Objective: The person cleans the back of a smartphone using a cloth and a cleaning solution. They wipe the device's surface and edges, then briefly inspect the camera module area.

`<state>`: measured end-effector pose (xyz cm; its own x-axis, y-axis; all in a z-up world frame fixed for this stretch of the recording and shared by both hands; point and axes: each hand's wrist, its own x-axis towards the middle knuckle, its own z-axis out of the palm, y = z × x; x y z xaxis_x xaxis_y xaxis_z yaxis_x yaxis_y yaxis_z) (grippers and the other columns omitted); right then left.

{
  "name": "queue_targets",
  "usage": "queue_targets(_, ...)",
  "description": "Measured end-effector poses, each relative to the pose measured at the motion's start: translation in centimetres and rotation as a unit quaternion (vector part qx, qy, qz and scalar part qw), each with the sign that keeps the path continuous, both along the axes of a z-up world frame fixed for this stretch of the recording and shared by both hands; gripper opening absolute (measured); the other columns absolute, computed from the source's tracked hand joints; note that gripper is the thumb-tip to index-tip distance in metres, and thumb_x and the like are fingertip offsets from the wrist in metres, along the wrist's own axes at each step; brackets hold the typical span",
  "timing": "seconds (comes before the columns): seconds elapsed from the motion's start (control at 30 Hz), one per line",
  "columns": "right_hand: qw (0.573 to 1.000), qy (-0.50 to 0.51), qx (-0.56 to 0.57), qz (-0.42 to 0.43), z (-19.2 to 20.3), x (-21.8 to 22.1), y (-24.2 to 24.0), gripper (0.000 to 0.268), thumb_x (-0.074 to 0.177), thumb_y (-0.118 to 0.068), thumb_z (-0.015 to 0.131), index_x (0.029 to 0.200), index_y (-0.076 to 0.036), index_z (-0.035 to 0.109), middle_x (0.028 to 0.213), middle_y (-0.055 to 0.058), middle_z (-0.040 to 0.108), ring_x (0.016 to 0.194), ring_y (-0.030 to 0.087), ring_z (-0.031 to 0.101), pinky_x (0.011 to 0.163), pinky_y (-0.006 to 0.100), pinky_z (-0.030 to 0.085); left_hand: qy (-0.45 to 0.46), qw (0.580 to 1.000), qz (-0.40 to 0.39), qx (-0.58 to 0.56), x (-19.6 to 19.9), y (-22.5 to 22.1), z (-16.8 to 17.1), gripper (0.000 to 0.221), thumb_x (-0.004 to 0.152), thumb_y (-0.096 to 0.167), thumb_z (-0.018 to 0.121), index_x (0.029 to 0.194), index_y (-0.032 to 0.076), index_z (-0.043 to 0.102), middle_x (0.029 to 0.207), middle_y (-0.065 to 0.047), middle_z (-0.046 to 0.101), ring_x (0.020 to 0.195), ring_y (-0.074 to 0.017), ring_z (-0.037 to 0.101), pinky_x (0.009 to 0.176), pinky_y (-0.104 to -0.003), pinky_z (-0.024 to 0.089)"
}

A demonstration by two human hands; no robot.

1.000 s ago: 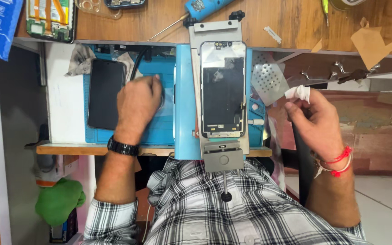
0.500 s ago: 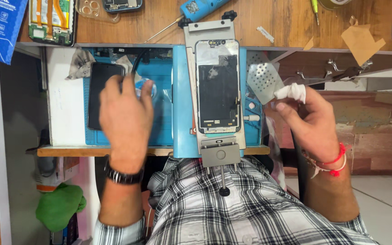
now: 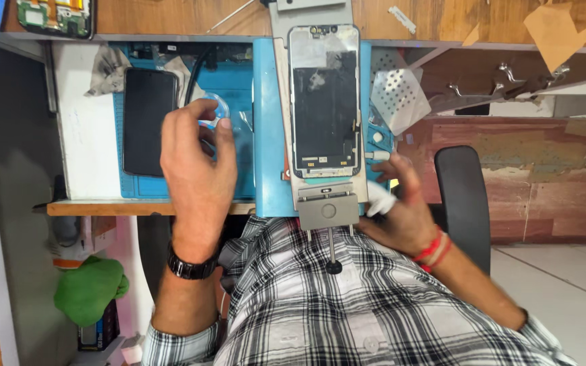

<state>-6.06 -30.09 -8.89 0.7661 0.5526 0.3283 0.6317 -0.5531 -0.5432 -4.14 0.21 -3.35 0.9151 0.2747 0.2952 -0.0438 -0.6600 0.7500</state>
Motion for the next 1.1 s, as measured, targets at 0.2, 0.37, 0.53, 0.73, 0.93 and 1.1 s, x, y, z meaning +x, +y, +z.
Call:
queue_targets(0.2,1.000,0.008,0.010,-0.022,-3.8,-1.2,-0.2,0.062,0.063,-0.013,0.092,0.119,-0.007,0.068,0.149,0.020,0.047,0.110,0.033,0.065,0.090,0.043,0.056,-0.011,1.000,-0.004,-0.021,-0.6,-0.3,-0.5,0.019,0.103,0.001,0.068,0.121,0.001,0.063,0.108,-0.010,0.062,0.075,-0.0160,0.061,0.067,-0.031,0.050)
queue_targets(0.37,0.999,0.001,0.019,-0.031,-3.9,-1.4,0.0,0.062,0.063,-0.014,0.093,0.119,-0.008,0.067,0.149,0.019,0.047,0.107,0.032,0.068,0.087,0.043,0.058,-0.018,1.000,0.007,-0.017,-0.6,0.2,-0.3,0.015,0.104,0.002,0.068,0.119,0.001,0.064,0.106,-0.009,0.062,0.073,-0.0160,0.061,0.067,-0.031,0.049)
queue_targets(0.53,0.999,0.003,0.049,-0.022,-4.4,-1.0,0.6,0.067,0.066,-0.011,0.092,0.125,-0.012,0.063,0.148,0.019,0.045,0.117,0.034,0.066,0.095,0.042,0.058,-0.017,0.999,0.010,-0.033,-0.2,0.2,-0.1,0.014,0.105,0.004,0.068,0.118,0.001,0.064,0.106,-0.009,0.062,0.072,-0.0146,0.060,0.064,-0.029,0.049)
queue_targets(0.73,0.999,0.014,0.047,-0.004,-5.1,-1.2,0.1,0.074,0.063,-0.009,0.093,0.129,-0.011,0.059,0.148,0.023,0.041,0.128,0.041,0.057,0.106,0.045,0.053,-0.024,0.999,0.004,-0.026,0.9,0.5,0.1,0.014,0.105,0.004,0.068,0.118,0.001,0.064,0.104,-0.008,0.062,0.072,-0.0138,0.058,0.064,-0.029,0.048)
queue_targets(0.93,0.999,0.030,0.044,-0.003,-5.9,-1.3,-0.2,0.071,0.066,-0.006,0.092,0.129,-0.009,0.060,0.148,0.021,0.042,0.129,0.038,0.058,0.104,0.042,0.057,-0.023,0.999,-0.007,-0.030,1.2,0.5,0.3,0.013,0.106,0.005,0.068,0.118,0.001,0.064,0.104,-0.007,0.062,0.072,-0.0130,0.057,0.063,-0.028,0.047)
queue_targets(1.1,0.999,0.022,0.036,-0.013,-6.3,-1.7,-0.5,0.063,0.064,-0.005,0.091,0.122,-0.009,0.067,0.149,0.024,0.039,0.129,0.039,0.057,0.103,0.043,0.057,-0.016,0.999,-0.010,-0.036,1.1,0.0,0.3,0.014,0.105,0.006,0.068,0.118,0.001,0.065,0.104,-0.008,0.062,0.072,-0.0133,0.057,0.063,-0.028,0.047)
